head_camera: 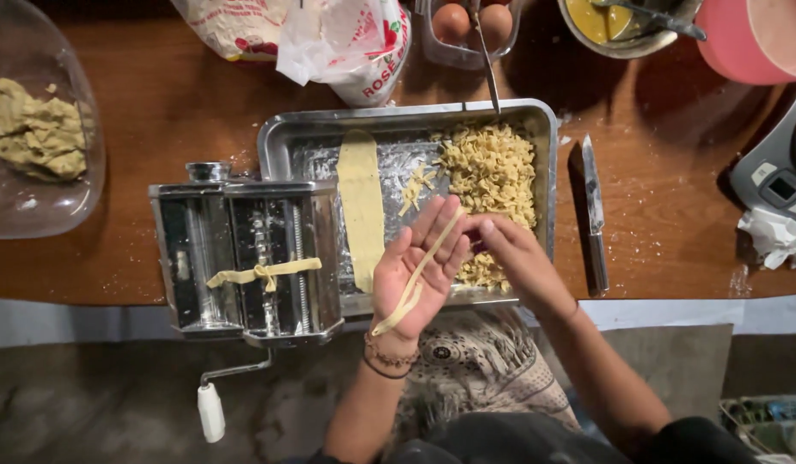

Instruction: Using a knife to cut long, thin strands of dough into shorter pieces within a metal tray.

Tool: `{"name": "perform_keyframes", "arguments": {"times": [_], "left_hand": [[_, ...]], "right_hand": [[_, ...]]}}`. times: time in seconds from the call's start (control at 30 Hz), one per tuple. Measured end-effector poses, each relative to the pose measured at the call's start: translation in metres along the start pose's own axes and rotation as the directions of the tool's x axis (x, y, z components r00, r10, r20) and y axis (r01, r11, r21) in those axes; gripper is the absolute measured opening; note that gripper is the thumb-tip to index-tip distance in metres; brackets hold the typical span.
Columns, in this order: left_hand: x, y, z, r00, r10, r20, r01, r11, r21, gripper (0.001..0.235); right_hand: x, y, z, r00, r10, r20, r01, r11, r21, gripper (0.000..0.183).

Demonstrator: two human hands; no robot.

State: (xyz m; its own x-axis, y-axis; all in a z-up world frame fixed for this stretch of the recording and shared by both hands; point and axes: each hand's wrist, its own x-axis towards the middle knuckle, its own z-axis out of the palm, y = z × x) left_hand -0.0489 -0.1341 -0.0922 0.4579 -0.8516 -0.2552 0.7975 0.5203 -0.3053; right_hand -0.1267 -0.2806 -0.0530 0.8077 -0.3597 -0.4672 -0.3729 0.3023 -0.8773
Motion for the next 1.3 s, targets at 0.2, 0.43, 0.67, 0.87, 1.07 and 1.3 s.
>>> {"name": "perform_keyframes", "arguments": {"times": [0.2,0.43,0.67,0.87,1.07,1.3], "left_hand": [[-0.003,-0.003,-0.007,0.996,-0.080,-0.026,0.081,0.996,0.039,0.056],[-0.014,0.003,-0.013,0.993,-0.092,-0.075,0.098,0.992,0.078,0.057],[-0.011,0.003,-0.020,0.991,-0.100,-0.091,0.113,0.983,0.147,0.064],[-0.011,0.006,-0.040,0.968,-0.138,-0.208,0.202,0.922,0.331,0.042],[-0.018,0.007,-0.050,0.950,-0.090,-0.299,0.232,0.845,0.482,0.036],[-0.018,0.005,-0.030,0.915,0.066,-0.397,0.192,0.796,0.573,0.034]], "right_hand": [[0.027,0.029,-0.009,0.910,0.323,0.261,-0.415,0.735,0.536,0.050],[0.032,0.014,-0.024,0.986,0.164,-0.017,-0.139,0.882,0.450,0.022],[0.024,-0.005,-0.014,0.996,-0.036,-0.082,0.049,0.986,0.160,0.022],[0.008,-0.016,0.008,0.985,-0.168,0.051,0.165,0.985,0.047,0.021],[0.008,-0.003,0.009,0.992,-0.077,0.099,0.054,0.975,0.218,0.023],[0.013,-0.003,0.010,0.996,0.020,0.082,-0.044,0.953,0.301,0.028]]}}
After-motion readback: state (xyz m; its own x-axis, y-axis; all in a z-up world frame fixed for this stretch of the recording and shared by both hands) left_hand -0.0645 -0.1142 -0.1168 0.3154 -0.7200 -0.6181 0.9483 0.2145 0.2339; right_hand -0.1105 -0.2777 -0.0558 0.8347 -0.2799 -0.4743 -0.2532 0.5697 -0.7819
